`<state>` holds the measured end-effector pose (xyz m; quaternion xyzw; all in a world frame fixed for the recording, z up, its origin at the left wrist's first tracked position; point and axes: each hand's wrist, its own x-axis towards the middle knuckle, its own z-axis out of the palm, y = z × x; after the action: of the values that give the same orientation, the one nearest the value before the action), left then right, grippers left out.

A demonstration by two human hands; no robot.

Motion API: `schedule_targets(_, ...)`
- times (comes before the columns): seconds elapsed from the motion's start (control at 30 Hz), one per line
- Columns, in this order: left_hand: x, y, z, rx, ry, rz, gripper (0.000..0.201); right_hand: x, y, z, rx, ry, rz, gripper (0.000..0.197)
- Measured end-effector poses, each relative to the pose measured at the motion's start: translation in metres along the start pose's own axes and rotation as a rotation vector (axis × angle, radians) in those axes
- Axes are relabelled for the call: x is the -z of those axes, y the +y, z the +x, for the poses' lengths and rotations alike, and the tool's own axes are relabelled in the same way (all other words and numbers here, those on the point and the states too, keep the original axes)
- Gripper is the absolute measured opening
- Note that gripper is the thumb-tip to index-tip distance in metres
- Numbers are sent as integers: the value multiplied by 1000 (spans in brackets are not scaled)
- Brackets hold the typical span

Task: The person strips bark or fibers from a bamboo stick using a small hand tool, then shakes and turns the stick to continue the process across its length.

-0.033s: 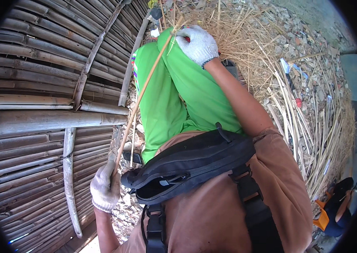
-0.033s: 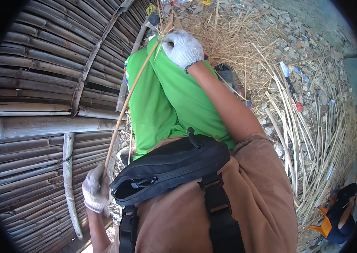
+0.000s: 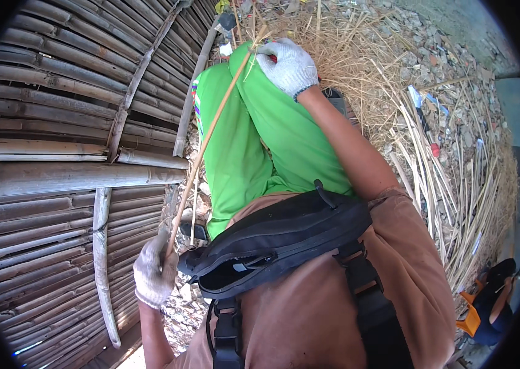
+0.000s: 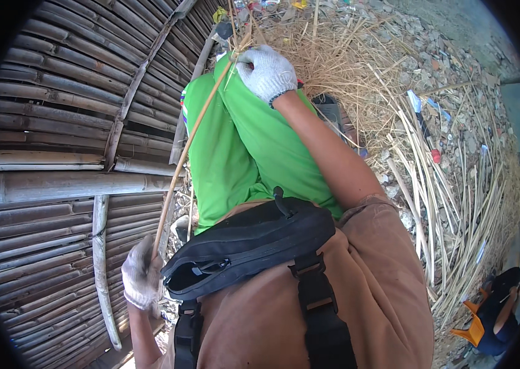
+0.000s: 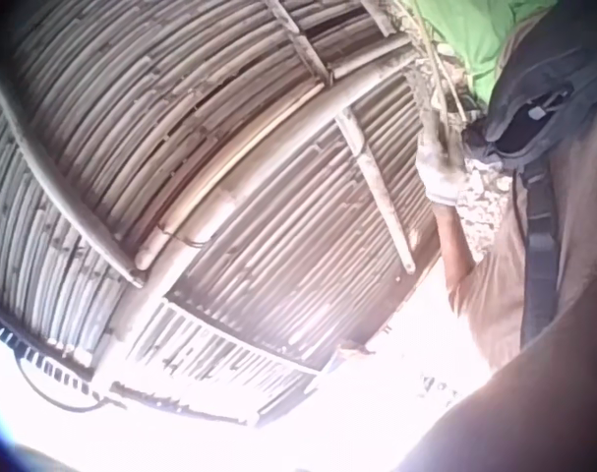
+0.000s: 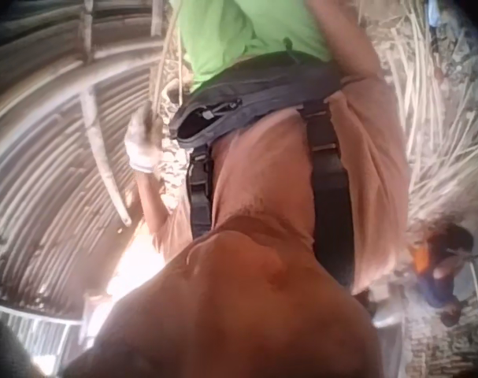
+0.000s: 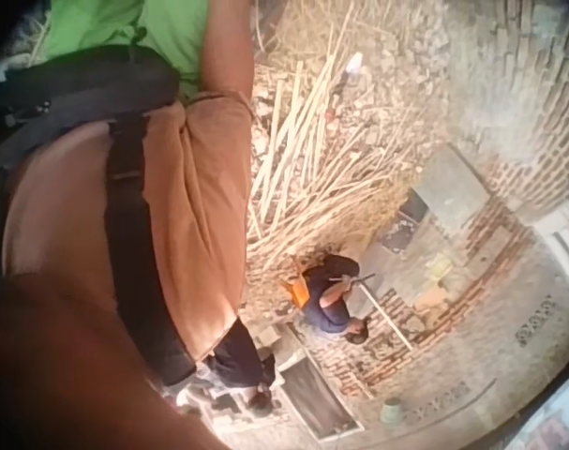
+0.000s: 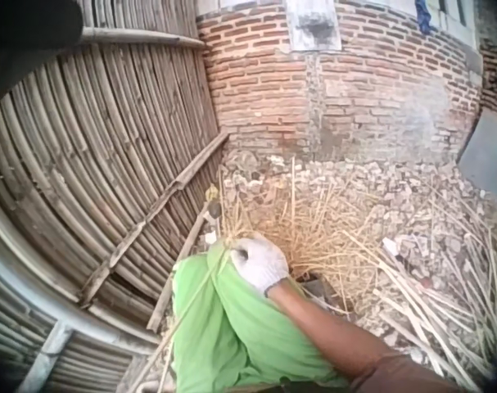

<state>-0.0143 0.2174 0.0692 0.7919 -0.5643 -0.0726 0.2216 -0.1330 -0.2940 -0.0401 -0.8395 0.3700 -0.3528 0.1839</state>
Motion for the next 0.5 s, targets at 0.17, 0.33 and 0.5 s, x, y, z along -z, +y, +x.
schedule_targets(0.17,15,-9,13,555,-333,-529,27,-10,1,-3,49,83,38,22)
schedule_targets(0.33,24,-7,16,692,-351,-613,29,-6,-2,-5,-17,31,4,22)
schedule_targets(0.5,14,-6,18,702,-310,-642,27,-8,5,-4,3,66,8,23)
